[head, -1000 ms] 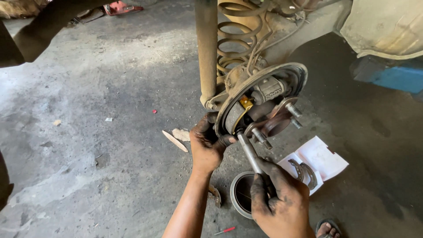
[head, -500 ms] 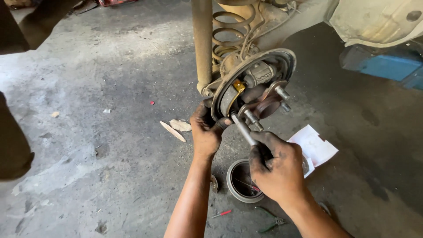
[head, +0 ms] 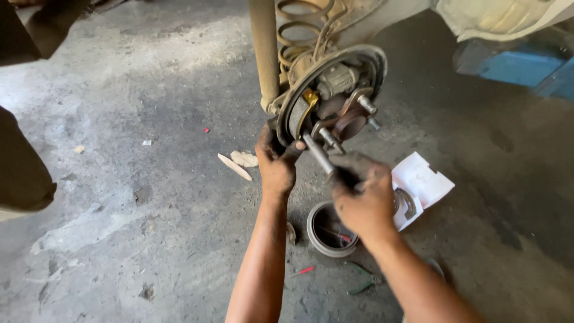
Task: The person installs a brake shoe into the drum brake assembly on a vehicle's wheel hub. They use a socket wrench to tighten bolts securing the brake shoe and adjust the internal components of the brake system.
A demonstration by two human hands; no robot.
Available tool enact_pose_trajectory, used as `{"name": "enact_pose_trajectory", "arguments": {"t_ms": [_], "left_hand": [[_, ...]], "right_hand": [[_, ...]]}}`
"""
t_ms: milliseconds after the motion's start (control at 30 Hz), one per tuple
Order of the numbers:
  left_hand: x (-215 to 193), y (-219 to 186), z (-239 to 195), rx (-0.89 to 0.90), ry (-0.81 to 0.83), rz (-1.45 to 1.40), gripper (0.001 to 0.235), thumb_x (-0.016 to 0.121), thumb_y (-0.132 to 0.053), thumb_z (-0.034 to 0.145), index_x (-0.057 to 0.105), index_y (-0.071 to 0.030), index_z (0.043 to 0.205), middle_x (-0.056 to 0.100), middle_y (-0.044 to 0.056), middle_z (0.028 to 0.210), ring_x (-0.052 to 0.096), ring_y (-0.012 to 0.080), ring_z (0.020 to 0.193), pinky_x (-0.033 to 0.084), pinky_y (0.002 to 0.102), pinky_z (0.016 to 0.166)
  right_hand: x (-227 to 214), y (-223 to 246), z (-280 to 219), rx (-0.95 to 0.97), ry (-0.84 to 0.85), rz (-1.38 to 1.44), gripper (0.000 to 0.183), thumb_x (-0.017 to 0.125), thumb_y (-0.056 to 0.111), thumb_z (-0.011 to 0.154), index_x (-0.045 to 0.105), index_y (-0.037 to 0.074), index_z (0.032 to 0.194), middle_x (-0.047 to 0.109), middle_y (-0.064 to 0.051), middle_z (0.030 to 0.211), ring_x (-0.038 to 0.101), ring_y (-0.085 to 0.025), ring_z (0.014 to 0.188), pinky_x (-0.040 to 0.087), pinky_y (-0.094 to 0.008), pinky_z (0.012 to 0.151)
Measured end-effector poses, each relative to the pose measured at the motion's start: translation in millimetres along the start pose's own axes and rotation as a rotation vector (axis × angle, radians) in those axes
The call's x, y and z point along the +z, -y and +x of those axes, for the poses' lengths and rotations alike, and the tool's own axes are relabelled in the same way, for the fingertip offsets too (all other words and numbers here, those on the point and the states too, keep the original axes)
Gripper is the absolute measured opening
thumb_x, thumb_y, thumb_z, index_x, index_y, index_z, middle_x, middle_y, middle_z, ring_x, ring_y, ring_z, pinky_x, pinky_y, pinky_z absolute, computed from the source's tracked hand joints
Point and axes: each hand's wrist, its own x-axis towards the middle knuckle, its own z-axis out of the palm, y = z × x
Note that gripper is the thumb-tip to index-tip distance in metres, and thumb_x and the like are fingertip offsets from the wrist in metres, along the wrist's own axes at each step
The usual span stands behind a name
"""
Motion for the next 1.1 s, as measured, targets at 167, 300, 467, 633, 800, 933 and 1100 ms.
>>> {"name": "enact_pose_trajectory", "arguments": {"t_ms": [167,300,467,633,800,933,1100], "left_hand": [[3.7,-0.8,-6.6,0.004,-0.033,-0.015,0.039,0.081,0.006,0.077,0.066,-0.003,0.111,0.07,0.008,0.093,0.069,0.0199,0.088,0.063,0.034,0.074],[-7.8,26.2,2.6,-0.005,-0.043,-0.085,0.042,0.081,0.009,0.072,0.065,-0.001,0.11,0.07,0.011,0.092,0.072,0.0233,0.088,0.063,0.035,0.074],[-6.9,24.7,9.9,0.02,-0.048,-0.162,0.048,0.081,0.013,0.067,0.064,0.0,0.11,0.071,0.014,0.097,0.072,0.0275,0.091,0.063,0.039,0.077],[-5.7,18.7,7.4,0.017,0.0,-0.143,0.058,0.083,0.01,0.07,0.06,-0.002,0.121,0.07,0.011,0.107,0.07,0.0255,0.103,0.062,0.038,0.087],[-2.8,7.4,6.6,0.03,0.132,-0.04,0.059,0.09,-0.023,0.077,0.055,-0.011,0.123,0.065,0.003,0.121,0.059,0.0145,0.113,0.046,0.029,0.103],[3.1,4.1,1.9,0.086,0.091,0.066,0.073,0.088,-0.043,0.081,0.053,-0.005,0.132,0.066,0.007,0.125,0.061,0.0174,0.117,0.048,0.034,0.107],[9.3,-3.4,0.2,0.047,-0.011,-0.006,0.05,0.078,0.008,0.077,0.058,0.0,0.123,0.069,0.012,0.104,0.068,0.0215,0.099,0.059,0.038,0.087]], "right_hand": [[1.1,1.4,3.2,0.074,0.006,0.179,0.019,0.076,-0.005,0.077,0.08,0.002,0.095,0.074,-0.018,0.077,0.071,-0.024,0.072,0.061,-0.037,0.063],[4.5,-7.9,1.0,0.029,-0.033,0.205,0.019,0.073,-0.006,0.077,0.078,0.0,0.094,0.073,-0.02,0.078,0.072,-0.023,0.075,0.061,-0.038,0.064],[9.3,-4.4,-2.9,-0.088,-0.046,0.077,0.02,0.073,-0.003,0.074,0.076,-0.002,0.094,0.075,-0.022,0.083,0.077,-0.03,0.083,0.064,-0.039,0.072],[7.2,-9.1,-3.8,-0.107,-0.055,0.088,0.019,0.072,-0.004,0.076,0.077,-0.001,0.094,0.076,-0.021,0.083,0.078,-0.03,0.087,0.064,-0.04,0.072],[8.1,-17.1,-3.7,-0.11,0.039,0.048,0.03,0.065,-0.006,0.082,0.074,0.007,0.108,0.076,-0.003,0.094,0.071,-0.013,0.082,0.058,-0.024,0.077],[11.8,-12.7,-8.2,-0.242,0.017,-0.11,0.032,0.065,-0.005,0.079,0.072,0.008,0.108,0.078,-0.004,0.091,0.068,-0.013,0.067,0.058,-0.025,0.06],[15.2,-16.5,-6.5,-0.205,-0.051,-0.039,0.024,0.069,-0.002,0.075,0.078,0.002,0.097,0.076,-0.018,0.084,0.078,-0.032,0.084,0.062,-0.038,0.07]]}}
